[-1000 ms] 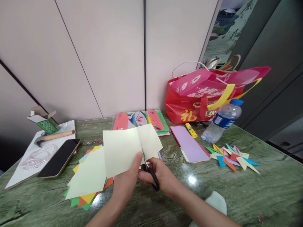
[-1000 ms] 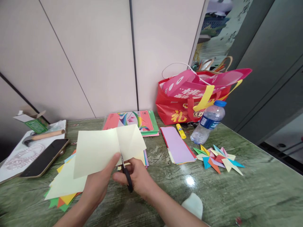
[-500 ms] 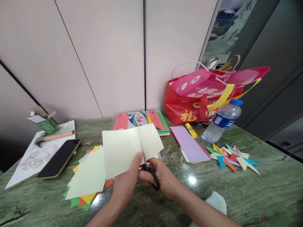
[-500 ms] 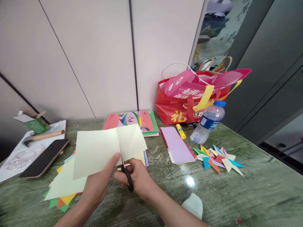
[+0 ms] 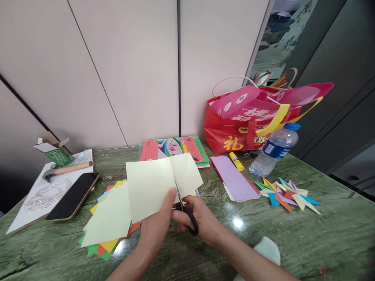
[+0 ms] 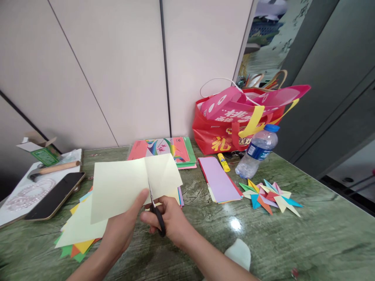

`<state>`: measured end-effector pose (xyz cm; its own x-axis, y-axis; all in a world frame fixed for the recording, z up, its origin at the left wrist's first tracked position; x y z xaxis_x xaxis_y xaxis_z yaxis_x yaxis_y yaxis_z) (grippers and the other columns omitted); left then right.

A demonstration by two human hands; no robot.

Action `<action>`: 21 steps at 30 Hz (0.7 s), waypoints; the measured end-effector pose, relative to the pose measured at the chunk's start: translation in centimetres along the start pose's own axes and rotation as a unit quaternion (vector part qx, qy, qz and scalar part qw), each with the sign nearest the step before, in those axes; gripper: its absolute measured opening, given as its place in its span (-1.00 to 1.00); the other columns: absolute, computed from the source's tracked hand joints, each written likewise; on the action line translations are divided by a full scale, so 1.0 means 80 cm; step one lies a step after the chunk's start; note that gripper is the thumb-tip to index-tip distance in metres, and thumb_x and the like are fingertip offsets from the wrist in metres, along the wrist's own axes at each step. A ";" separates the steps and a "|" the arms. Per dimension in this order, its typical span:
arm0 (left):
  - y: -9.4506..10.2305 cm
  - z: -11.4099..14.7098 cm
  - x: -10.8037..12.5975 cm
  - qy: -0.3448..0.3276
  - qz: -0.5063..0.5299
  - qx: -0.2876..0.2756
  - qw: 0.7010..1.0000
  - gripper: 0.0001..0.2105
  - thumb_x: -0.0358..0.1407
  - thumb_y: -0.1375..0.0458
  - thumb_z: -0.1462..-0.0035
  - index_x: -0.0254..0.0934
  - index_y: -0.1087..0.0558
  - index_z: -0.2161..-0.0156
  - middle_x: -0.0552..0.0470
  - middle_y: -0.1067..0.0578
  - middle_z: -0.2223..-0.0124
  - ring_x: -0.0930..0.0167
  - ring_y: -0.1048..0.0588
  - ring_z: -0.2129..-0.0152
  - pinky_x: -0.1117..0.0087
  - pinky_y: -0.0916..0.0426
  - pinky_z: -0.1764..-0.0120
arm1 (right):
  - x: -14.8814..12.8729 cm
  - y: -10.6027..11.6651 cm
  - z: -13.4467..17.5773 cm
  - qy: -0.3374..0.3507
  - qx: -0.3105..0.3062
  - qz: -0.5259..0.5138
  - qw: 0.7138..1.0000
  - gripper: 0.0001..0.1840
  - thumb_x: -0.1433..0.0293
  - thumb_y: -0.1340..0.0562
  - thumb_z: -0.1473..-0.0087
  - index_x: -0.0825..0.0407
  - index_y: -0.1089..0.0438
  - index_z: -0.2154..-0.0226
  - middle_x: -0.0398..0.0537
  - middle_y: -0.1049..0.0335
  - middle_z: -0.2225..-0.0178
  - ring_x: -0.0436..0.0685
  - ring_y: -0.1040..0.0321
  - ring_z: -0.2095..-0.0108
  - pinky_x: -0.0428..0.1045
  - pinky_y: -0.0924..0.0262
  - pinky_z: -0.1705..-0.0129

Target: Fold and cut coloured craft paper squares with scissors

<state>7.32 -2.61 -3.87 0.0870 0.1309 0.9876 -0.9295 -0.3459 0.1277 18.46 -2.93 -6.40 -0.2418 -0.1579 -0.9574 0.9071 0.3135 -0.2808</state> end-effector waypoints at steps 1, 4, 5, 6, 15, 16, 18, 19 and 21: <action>0.000 0.000 0.000 -0.002 0.003 0.000 1.000 -0.61 -0.10 -0.21 0.13 -0.24 -0.41 0.17 -0.06 -0.45 0.06 0.30 -0.30 0.01 0.28 -0.02 -0.10 | 0.000 0.000 0.000 -0.001 0.001 -0.002 1.000 -0.56 0.14 -0.35 0.30 0.12 -0.28 0.44 -0.30 -0.16 0.75 -0.06 -0.11 0.69 -0.10 -0.07 0.56; -0.001 0.000 0.000 -0.012 0.004 -0.008 1.000 -0.60 -0.08 -0.20 0.12 -0.23 -0.41 0.16 -0.05 -0.46 0.07 0.31 -0.30 0.01 0.28 -0.01 -0.11 | 0.000 0.000 0.000 -0.005 0.000 -0.007 1.000 -0.55 0.14 -0.35 0.30 0.12 -0.28 0.43 -0.31 -0.15 0.76 -0.07 -0.10 0.70 -0.09 -0.08 0.56; -0.001 0.000 0.001 -0.013 0.002 -0.009 1.000 -0.61 -0.08 -0.19 0.11 -0.23 -0.41 0.16 -0.05 -0.46 0.08 0.31 -0.30 0.01 0.28 0.00 -0.11 | 0.000 0.000 0.000 -0.005 0.000 -0.006 1.000 -0.55 0.14 -0.35 0.30 0.12 -0.28 0.43 -0.31 -0.15 0.76 -0.07 -0.10 0.70 -0.10 -0.08 0.56; -0.001 0.001 0.001 -0.014 -0.001 -0.010 1.000 -0.62 -0.08 -0.19 0.11 -0.23 -0.42 0.17 -0.04 -0.46 0.08 0.31 -0.31 0.02 0.28 0.00 -0.11 | 0.000 0.000 0.000 -0.004 -0.001 -0.006 1.000 -0.54 0.14 -0.35 0.30 0.13 -0.28 0.43 -0.31 -0.16 0.76 -0.07 -0.10 0.70 -0.10 -0.08 0.56; -0.007 0.006 0.000 0.042 0.099 -0.005 0.994 -0.53 -0.09 -0.18 0.09 -0.28 -0.36 0.07 -0.10 -0.45 0.06 0.29 -0.43 0.15 0.31 -0.29 0.09 | 0.002 0.001 -0.001 0.003 -0.003 -0.011 1.000 -0.52 0.12 -0.35 0.30 0.13 -0.30 0.41 -0.30 -0.17 0.74 -0.08 -0.09 0.69 -0.11 -0.07 0.57; -0.009 0.008 0.001 0.055 0.118 -0.012 0.991 -0.53 -0.11 -0.18 0.09 -0.28 -0.35 0.05 -0.09 -0.47 0.09 0.30 -0.46 0.22 0.33 -0.35 0.18 | 0.002 0.001 -0.001 0.006 -0.002 -0.009 1.000 -0.53 0.11 -0.35 0.30 0.12 -0.29 0.42 -0.29 -0.17 0.73 -0.08 -0.09 0.69 -0.11 -0.07 0.58; -0.013 0.012 0.002 0.090 0.149 -0.039 0.984 -0.55 -0.14 -0.17 0.07 -0.28 -0.33 0.05 -0.08 -0.49 0.17 0.35 -0.50 0.44 0.37 -0.40 0.45 | 0.001 0.002 -0.001 0.009 -0.002 0.001 1.000 -0.53 0.09 -0.34 0.30 0.11 -0.28 0.44 -0.28 -0.18 0.71 -0.08 -0.10 0.69 -0.12 -0.06 0.59; -0.015 0.015 0.003 0.108 0.161 -0.055 0.979 -0.56 -0.15 -0.16 0.07 -0.29 -0.33 0.06 -0.06 -0.50 0.24 0.38 -0.47 0.57 0.39 -0.35 0.59 | 0.001 0.002 -0.001 0.011 -0.003 0.006 1.000 -0.52 0.08 -0.34 0.30 0.11 -0.28 0.45 -0.27 -0.19 0.70 -0.08 -0.11 0.68 -0.12 -0.06 0.59; -0.019 0.019 0.004 0.131 0.177 -0.081 0.972 -0.59 -0.17 -0.15 0.06 -0.33 -0.33 0.10 -0.02 -0.50 0.36 0.45 -0.36 0.76 0.43 -0.21 0.77 | -0.001 0.001 -0.001 0.014 -0.006 0.010 1.000 -0.51 0.07 -0.33 0.31 0.10 -0.28 0.44 -0.26 -0.20 0.67 -0.08 -0.11 0.68 -0.12 -0.06 0.60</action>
<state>9.27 -3.45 -3.58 -0.3228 0.2702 0.9071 -0.9308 -0.2645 -0.2525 18.52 -2.80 -6.39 -0.2330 -0.1258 -0.9643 0.9075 0.3284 -0.2621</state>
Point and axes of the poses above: each hand's wrist, its own z-axis away from the middle knuckle, its own y-axis out of the back of the hand, x = y × z, the point moved 3 cm from there along -z, towards the middle knuckle
